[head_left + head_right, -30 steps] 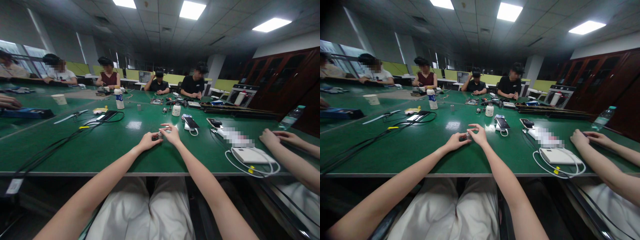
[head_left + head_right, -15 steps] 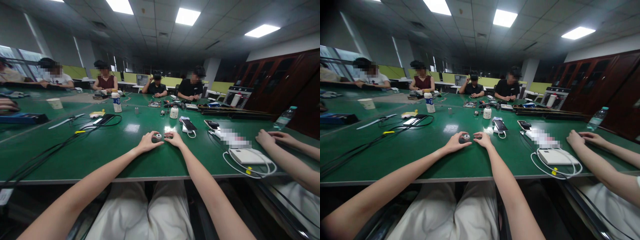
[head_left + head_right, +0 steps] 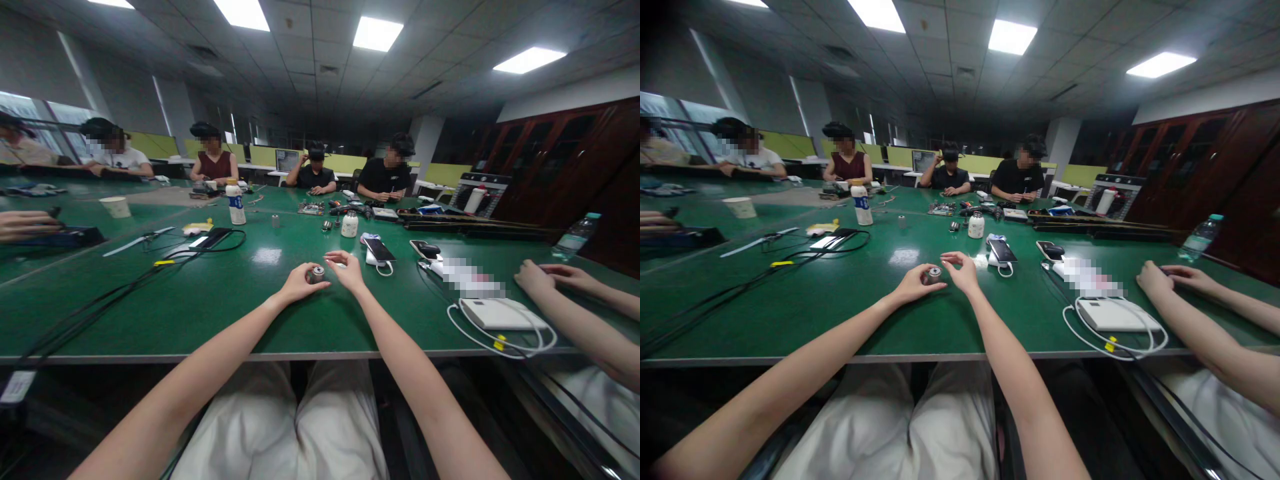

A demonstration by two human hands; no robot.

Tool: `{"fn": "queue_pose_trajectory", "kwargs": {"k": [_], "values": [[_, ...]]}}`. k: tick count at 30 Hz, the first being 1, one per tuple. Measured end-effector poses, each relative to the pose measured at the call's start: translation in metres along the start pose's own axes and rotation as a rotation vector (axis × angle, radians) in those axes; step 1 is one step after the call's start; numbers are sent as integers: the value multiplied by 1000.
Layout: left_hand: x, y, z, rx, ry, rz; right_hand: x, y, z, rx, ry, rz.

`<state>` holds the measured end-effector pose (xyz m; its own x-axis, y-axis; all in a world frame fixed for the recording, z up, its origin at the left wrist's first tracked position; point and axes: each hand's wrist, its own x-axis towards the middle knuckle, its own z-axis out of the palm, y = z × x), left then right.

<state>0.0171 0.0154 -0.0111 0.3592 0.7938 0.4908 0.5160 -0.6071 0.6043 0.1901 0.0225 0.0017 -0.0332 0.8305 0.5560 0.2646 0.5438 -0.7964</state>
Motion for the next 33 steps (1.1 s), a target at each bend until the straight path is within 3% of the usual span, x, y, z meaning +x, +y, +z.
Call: {"fn": "queue_pose_trajectory", "kwargs": {"k": [7, 16, 24, 28, 33], "values": [[1, 1, 2, -28, 0, -15, -8, -14, 15, 3, -84, -80], [-1, 4, 1, -18, 5, -21, -10, -18, 12, -56, -86, -49], [-2, 10, -1, 17, 91, -24, -8, -20, -2, -123, 127, 76], [0, 13, -2, 35, 200, -64, -7, -18, -3, -121, 162, 111], [4, 11, 0, 68, 248, -117, -7, -14, -1, -125, 178, 136]]}}
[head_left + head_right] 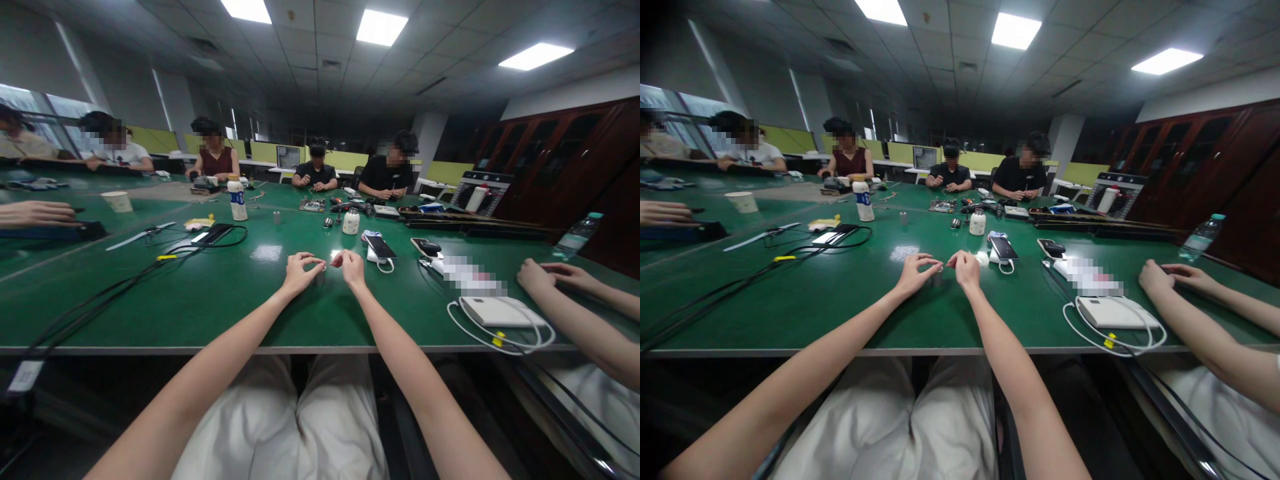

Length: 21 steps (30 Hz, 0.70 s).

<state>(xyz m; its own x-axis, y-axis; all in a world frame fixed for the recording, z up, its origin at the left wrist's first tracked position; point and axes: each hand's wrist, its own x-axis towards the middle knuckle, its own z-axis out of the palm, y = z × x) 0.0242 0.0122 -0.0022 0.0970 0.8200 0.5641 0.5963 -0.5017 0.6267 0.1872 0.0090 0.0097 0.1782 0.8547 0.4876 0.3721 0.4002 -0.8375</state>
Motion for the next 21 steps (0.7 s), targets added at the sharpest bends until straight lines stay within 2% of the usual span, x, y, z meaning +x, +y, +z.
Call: {"fn": "queue_pose_trajectory", "kwargs": {"k": [6, 9, 14, 17, 21], "values": [[12, -8, -10, 74, 73, -60, 1, 2, -2, -63, 30, 27], [13, -22, -18, 158, 98, -139, 1, 1, -3, -100, 32, 36], [7, -46, -20, 255, 59, -228, -1, -2, -4, -154, 23, 47], [7, -43, -20, 251, 69, -182, -1, -3, -5, -182, 21, 47], [8, -21, -20, 184, 101, -21, -1, -4, -6, -215, 26, 44]]}}
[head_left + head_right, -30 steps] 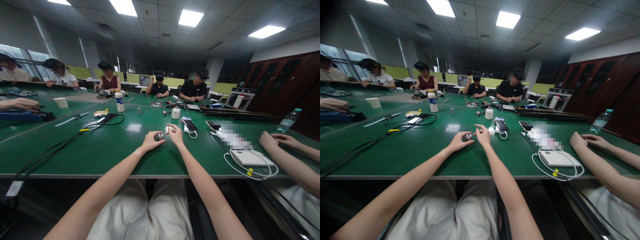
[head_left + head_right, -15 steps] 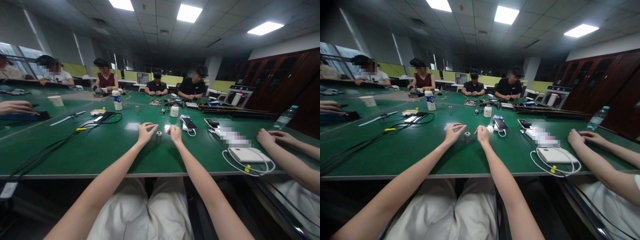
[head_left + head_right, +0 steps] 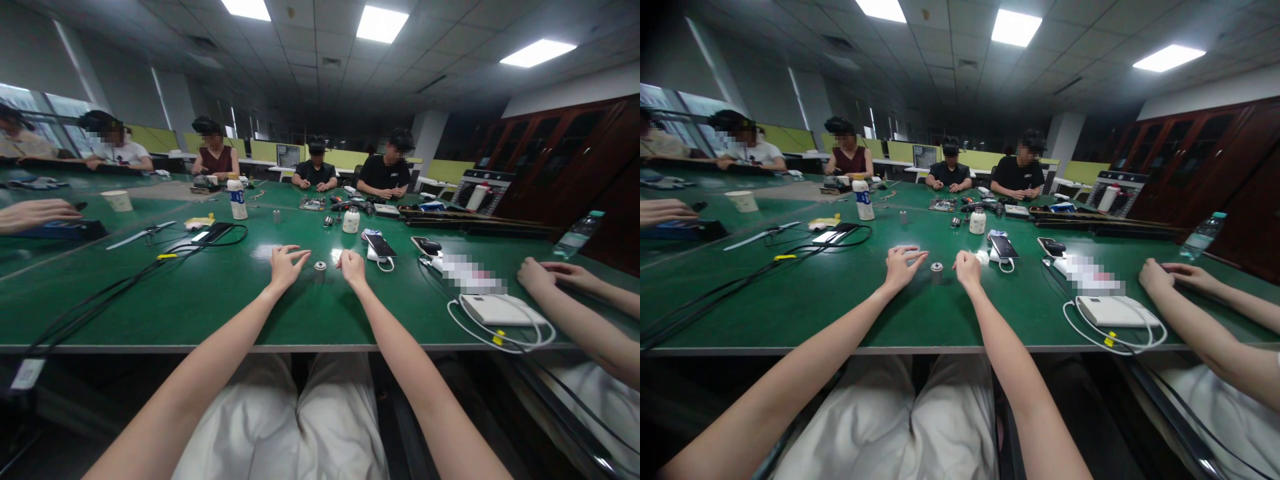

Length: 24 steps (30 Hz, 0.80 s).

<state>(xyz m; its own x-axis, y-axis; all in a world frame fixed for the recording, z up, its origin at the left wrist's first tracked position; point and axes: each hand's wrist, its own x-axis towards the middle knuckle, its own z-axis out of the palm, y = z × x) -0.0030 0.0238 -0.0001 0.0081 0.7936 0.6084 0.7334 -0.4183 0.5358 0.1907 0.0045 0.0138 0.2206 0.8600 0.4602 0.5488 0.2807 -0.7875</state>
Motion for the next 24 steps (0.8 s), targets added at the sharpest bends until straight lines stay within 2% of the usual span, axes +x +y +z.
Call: {"fn": "queue_pose_trajectory", "kwargs": {"k": [4, 7, 19, 24], "values": [[-5, 20, 3, -74, -49, 130, 0, 0, 0, -20, 0, -5], [-8, 24, 6, -99, -113, 164, 0, 0, 0, -25, -6, -12], [-10, 27, 4, -154, -198, 174, 0, 1, 0, -34, -35, -48], [-7, 24, 6, -192, -160, 128, 1, 2, 2, -31, -86, -73]]}}
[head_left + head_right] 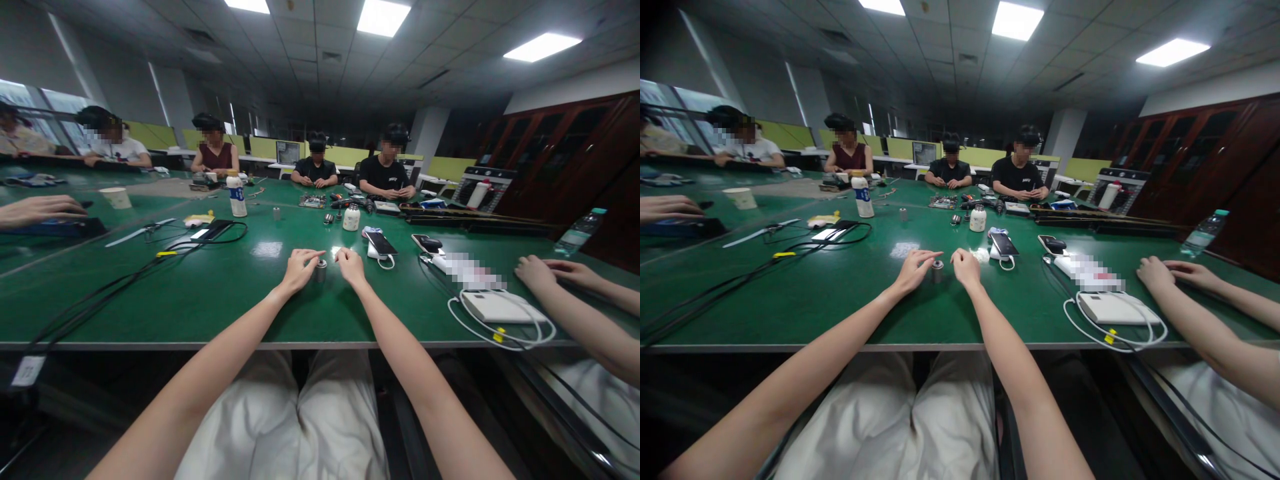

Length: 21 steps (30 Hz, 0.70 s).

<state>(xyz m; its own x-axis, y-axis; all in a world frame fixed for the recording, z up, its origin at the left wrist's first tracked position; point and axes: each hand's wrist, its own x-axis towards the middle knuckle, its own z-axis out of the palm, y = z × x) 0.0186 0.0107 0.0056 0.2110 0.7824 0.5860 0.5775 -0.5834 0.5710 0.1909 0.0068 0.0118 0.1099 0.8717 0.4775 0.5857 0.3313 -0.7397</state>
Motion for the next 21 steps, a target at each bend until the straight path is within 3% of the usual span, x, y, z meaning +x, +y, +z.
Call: {"fn": "queue_pose_trajectory", "kwargs": {"k": [5, 9, 16, 21], "values": [[4, -6, -5, -1, 139, -85, -2, -1, 3, 21, -117, -53], [3, -8, -7, 16, 167, -117, -6, -2, 6, 25, -158, -75], [2, -10, -3, 81, 130, -121, -2, 2, 11, 9, -110, -57], [3, -15, -1, 125, 119, -136, 9, 22, -2, -81, -35, 43]]}}
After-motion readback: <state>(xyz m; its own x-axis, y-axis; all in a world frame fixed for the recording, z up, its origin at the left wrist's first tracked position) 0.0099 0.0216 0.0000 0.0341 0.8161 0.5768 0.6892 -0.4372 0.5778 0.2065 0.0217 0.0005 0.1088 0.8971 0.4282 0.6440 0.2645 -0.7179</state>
